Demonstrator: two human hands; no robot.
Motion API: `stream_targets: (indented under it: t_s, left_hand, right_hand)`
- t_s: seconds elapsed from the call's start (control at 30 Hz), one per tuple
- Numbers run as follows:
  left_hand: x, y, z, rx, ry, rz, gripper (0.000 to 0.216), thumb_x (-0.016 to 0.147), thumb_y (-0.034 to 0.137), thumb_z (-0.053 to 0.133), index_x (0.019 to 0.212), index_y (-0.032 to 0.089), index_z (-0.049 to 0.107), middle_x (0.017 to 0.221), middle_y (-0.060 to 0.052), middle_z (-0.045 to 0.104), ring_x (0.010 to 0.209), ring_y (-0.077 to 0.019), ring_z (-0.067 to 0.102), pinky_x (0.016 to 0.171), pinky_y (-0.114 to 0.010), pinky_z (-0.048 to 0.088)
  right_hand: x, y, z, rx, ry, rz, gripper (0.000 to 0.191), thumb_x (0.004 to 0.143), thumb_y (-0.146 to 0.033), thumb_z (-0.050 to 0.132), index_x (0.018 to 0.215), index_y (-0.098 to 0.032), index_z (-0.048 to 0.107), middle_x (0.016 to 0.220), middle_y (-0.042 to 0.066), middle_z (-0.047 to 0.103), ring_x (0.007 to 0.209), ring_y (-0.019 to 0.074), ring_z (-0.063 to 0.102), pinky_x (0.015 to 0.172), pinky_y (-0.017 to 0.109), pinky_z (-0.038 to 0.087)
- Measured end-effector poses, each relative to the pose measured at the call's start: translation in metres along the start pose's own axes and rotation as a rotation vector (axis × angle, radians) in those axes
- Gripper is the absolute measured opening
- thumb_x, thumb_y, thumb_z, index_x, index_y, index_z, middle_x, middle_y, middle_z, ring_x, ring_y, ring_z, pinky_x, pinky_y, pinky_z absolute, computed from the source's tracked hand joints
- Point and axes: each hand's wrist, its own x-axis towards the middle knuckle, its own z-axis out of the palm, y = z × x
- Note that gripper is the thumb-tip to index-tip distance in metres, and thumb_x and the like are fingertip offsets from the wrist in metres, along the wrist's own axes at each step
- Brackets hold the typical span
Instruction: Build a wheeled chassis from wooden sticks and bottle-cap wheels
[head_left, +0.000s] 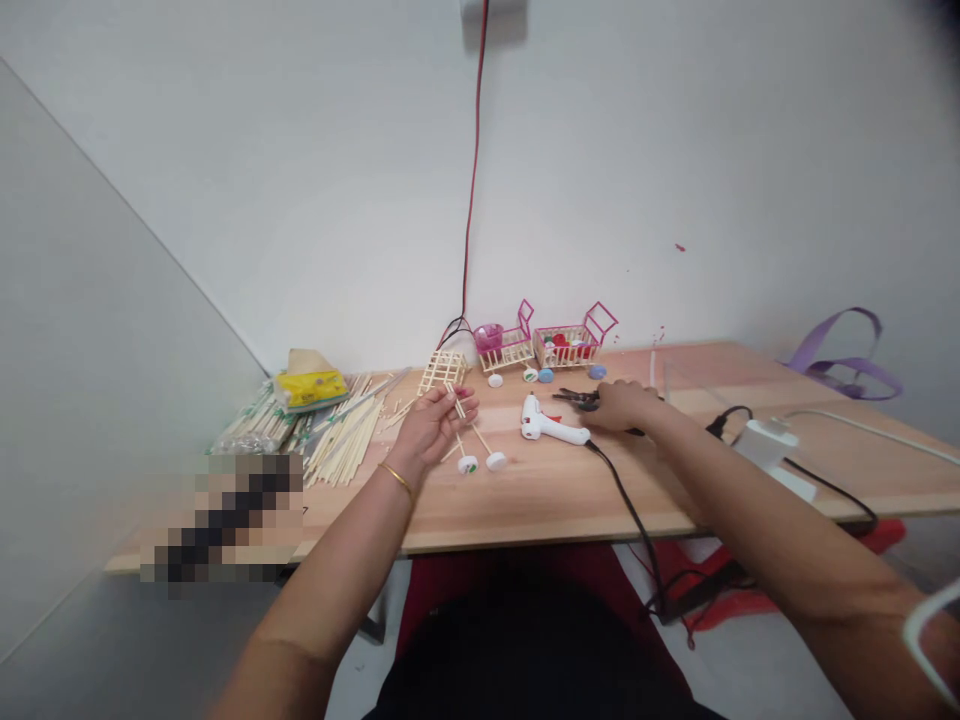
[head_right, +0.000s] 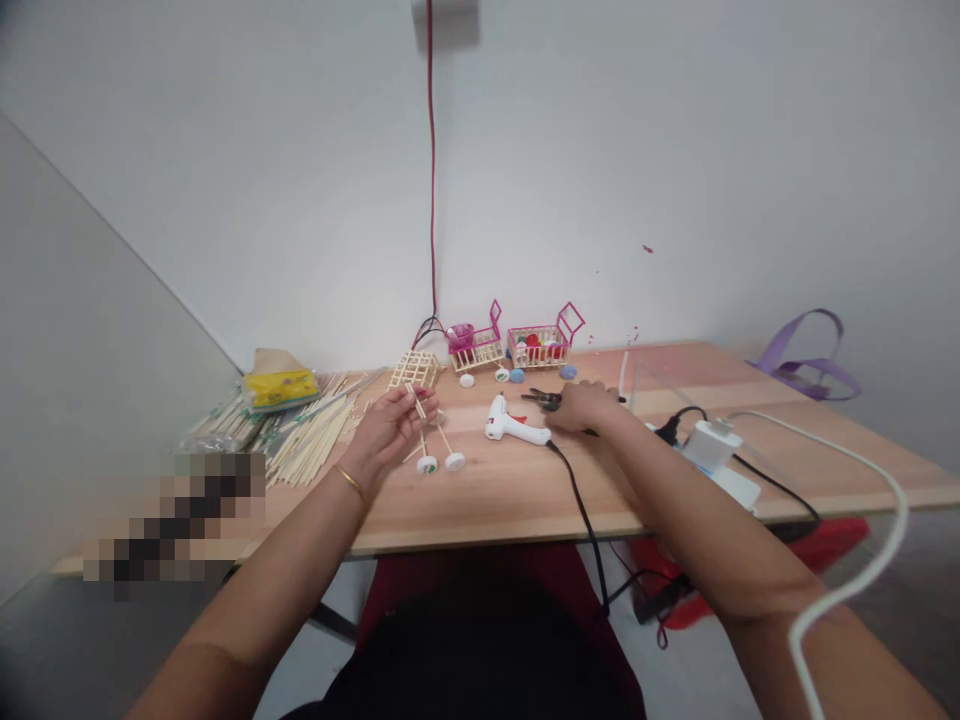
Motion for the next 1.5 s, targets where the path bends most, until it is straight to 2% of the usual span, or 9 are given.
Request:
stream_targets:
  t_s: [0.2, 0.27, 0.4, 0.5, 0.67, 0.8, 1.0, 1.3, 1.5]
  left_hand:
    - [0.003, -0.001, -0.002, 0.070, 0.094, 0.073, 0.019, 0.069, 0.017, 0.072, 0.084, 0.013, 0.060, 0.072, -0.001, 0.061, 0.069, -0.0103, 0.063, 0.074, -0.026, 0.054]
    - [0.004, -0.002, -0.002, 0.113, 0.115, 0.093, 0.021, 0.065, 0.018, 0.074, 0.079, 0.013, 0.060, 0.070, 0.000, 0.060, 0.066, -0.0099, 0.062, 0.069, -0.025, 0.054]
    - [0.004, -0.002, -0.002, 0.214, 0.128, 0.131, 0.024, 0.059, 0.020, 0.078, 0.073, 0.012, 0.060, 0.064, 0.002, 0.058, 0.059, -0.0090, 0.058, 0.060, -0.023, 0.051]
    - [0.003, -0.001, -0.004, 0.283, 0.119, 0.150, 0.024, 0.058, 0.023, 0.078, 0.072, 0.012, 0.061, 0.063, 0.002, 0.058, 0.057, -0.0085, 0.057, 0.059, -0.022, 0.049]
    - [0.001, 0.003, -0.008, 0.363, 0.089, 0.126, 0.026, 0.056, 0.024, 0.079, 0.070, 0.012, 0.061, 0.064, 0.001, 0.060, 0.057, -0.0091, 0.057, 0.060, -0.024, 0.047]
    - [-0.001, 0.003, -0.006, 0.409, 0.072, 0.093, 0.027, 0.054, 0.024, 0.081, 0.069, 0.012, 0.061, 0.063, 0.000, 0.061, 0.058, -0.0099, 0.057, 0.061, -0.024, 0.047]
    - [0.001, 0.002, -0.009, 0.465, 0.090, 0.098, 0.032, 0.053, 0.029, 0.081, 0.069, 0.013, 0.059, 0.064, 0.001, 0.060, 0.056, -0.0101, 0.056, 0.059, -0.024, 0.047]
    - [0.010, 0.011, -0.032, 0.721, 0.177, 0.204, 0.027, 0.070, 0.039, 0.067, 0.070, 0.013, 0.060, 0.056, 0.002, 0.055, 0.049, -0.0082, 0.049, 0.052, -0.021, 0.040]
    - [0.015, 0.012, -0.047, 0.944, 0.249, 0.226, 0.029, 0.072, 0.028, 0.061, 0.098, 0.016, 0.059, 0.049, 0.006, 0.053, 0.042, -0.0094, 0.046, 0.048, -0.021, 0.034]
  right_hand:
    - [-0.013, -0.006, -0.002, 0.103, 0.093, -0.093, 0.056, 0.065, -0.050, 0.066, 0.107, -0.012, 0.063, 0.118, 0.026, 0.056, 0.112, 0.0466, 0.046, 0.084, 0.058, 0.036]
    - [-0.020, -0.019, -0.009, 0.197, 0.158, -0.208, 0.048, 0.076, -0.044, 0.058, 0.115, -0.016, 0.059, 0.121, 0.020, 0.056, 0.113, 0.0393, 0.048, 0.088, 0.052, 0.037]
    - [-0.029, -0.060, -0.022, 0.428, 0.161, -0.503, 0.031, 0.085, -0.034, 0.052, 0.112, -0.021, 0.060, 0.098, 0.005, 0.068, 0.087, 0.0175, 0.061, 0.076, 0.027, 0.044]
    - [-0.031, -0.095, -0.023, 0.639, 0.155, -0.678, 0.025, 0.084, -0.032, 0.054, 0.103, -0.018, 0.063, 0.089, 0.004, 0.068, 0.081, 0.0152, 0.062, 0.070, 0.024, 0.045]
    - [-0.032, -0.131, -0.012, 0.811, 0.147, -0.808, 0.021, 0.084, -0.027, 0.053, 0.100, -0.016, 0.060, 0.084, 0.003, 0.067, 0.078, 0.0144, 0.061, 0.069, 0.024, 0.046]
    - [-0.030, -0.136, -0.002, 0.866, 0.133, -0.857, 0.012, 0.083, -0.023, 0.051, 0.087, -0.016, 0.060, 0.081, 0.002, 0.066, 0.076, 0.0142, 0.060, 0.067, 0.025, 0.046]
    - [-0.022, -0.127, 0.010, 0.801, 0.145, -0.905, 0.013, 0.083, -0.027, 0.054, 0.085, -0.016, 0.060, 0.078, 0.001, 0.064, 0.073, 0.0132, 0.058, 0.066, 0.023, 0.042]
    - [-0.012, -0.115, 0.017, 0.575, 0.248, -0.865, 0.011, 0.080, -0.021, 0.057, 0.080, -0.015, 0.066, 0.081, 0.006, 0.063, 0.077, 0.0162, 0.053, 0.070, 0.026, 0.036]
    - [-0.013, -0.117, 0.023, 0.497, 0.257, -0.838, 0.014, 0.082, -0.024, 0.056, 0.082, -0.017, 0.068, 0.084, 0.006, 0.066, 0.078, 0.0170, 0.055, 0.070, 0.026, 0.036]
